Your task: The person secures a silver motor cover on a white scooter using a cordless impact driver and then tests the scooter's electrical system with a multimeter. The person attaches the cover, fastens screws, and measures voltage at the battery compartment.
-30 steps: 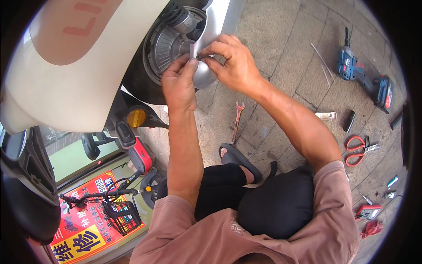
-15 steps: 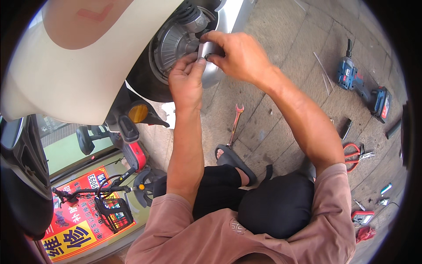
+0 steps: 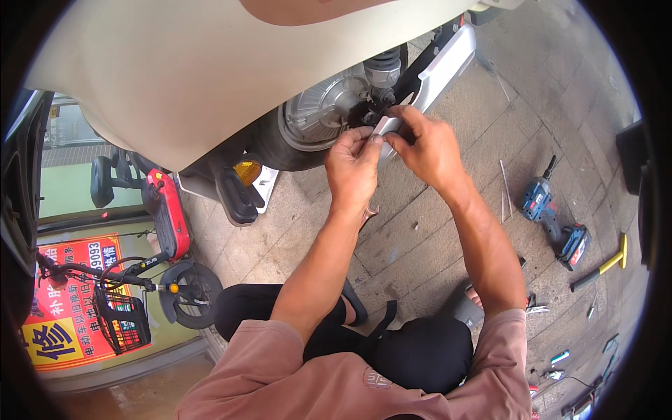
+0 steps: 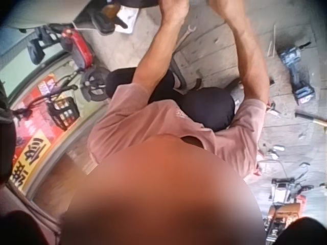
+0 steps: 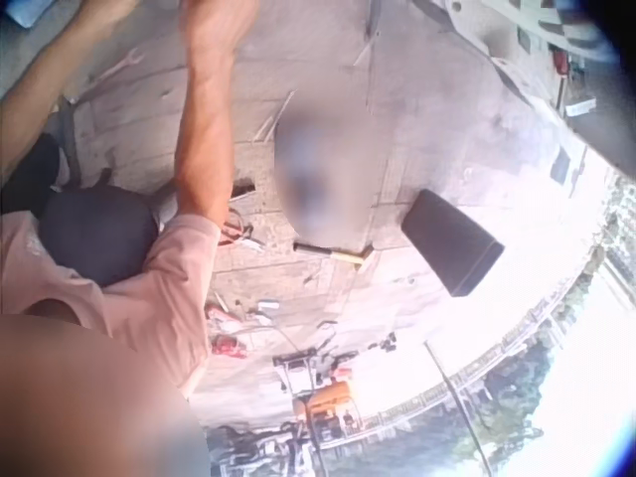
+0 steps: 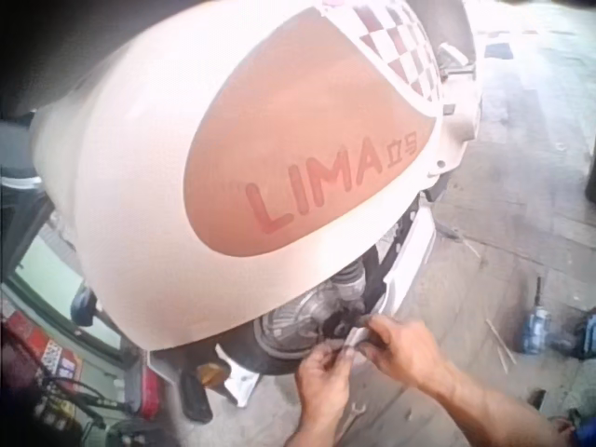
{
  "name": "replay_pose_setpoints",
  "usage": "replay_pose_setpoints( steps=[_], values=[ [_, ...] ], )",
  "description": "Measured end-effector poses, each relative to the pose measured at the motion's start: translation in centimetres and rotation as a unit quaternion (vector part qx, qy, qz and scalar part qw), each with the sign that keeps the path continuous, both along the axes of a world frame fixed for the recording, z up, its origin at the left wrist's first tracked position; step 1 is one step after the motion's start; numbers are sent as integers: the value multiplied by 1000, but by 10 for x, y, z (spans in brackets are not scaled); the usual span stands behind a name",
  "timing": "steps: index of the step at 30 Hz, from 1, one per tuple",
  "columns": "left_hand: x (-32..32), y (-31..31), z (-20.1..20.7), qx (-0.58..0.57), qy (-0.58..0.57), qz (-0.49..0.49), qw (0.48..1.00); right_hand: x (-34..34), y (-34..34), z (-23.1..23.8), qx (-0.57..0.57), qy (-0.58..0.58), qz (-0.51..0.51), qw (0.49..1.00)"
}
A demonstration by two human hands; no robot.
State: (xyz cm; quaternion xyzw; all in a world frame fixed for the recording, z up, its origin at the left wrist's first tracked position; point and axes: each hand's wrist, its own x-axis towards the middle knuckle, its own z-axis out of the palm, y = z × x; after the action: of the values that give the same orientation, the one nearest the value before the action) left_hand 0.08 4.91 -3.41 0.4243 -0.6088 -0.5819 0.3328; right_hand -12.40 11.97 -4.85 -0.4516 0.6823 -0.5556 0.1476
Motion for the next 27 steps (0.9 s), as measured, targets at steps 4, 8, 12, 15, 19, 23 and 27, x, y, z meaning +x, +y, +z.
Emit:
replay_pose_setpoints(
  steps=[4,8,12,15,19,23,27],
  values=[
    [-1,0,-2,-24,-10,16,1000,2,-4,-1,-5,1,-8,1000],
    [-1,-3,-1,-52,-16,17,998,4,-8,4,-4,-11,-16,1000],
    [-2,-7,2,-71,-36,22,997,6,-12,9,15,-14,-24,1000],
    [-3,-10,4,-71,-36,22,997,6,-14,13,25,-23,-25,999],
    [-1,-12,8,-81,-61,13,995,7,-15,15,28,-25,-26,999],
    [2,-15,10,-81,-63,-11,995,8,-14,13,39,-26,-31,998],
    [4,-19,8,-84,-66,-54,993,10,-15,7,-3,-24,-50,998]
  ],
)
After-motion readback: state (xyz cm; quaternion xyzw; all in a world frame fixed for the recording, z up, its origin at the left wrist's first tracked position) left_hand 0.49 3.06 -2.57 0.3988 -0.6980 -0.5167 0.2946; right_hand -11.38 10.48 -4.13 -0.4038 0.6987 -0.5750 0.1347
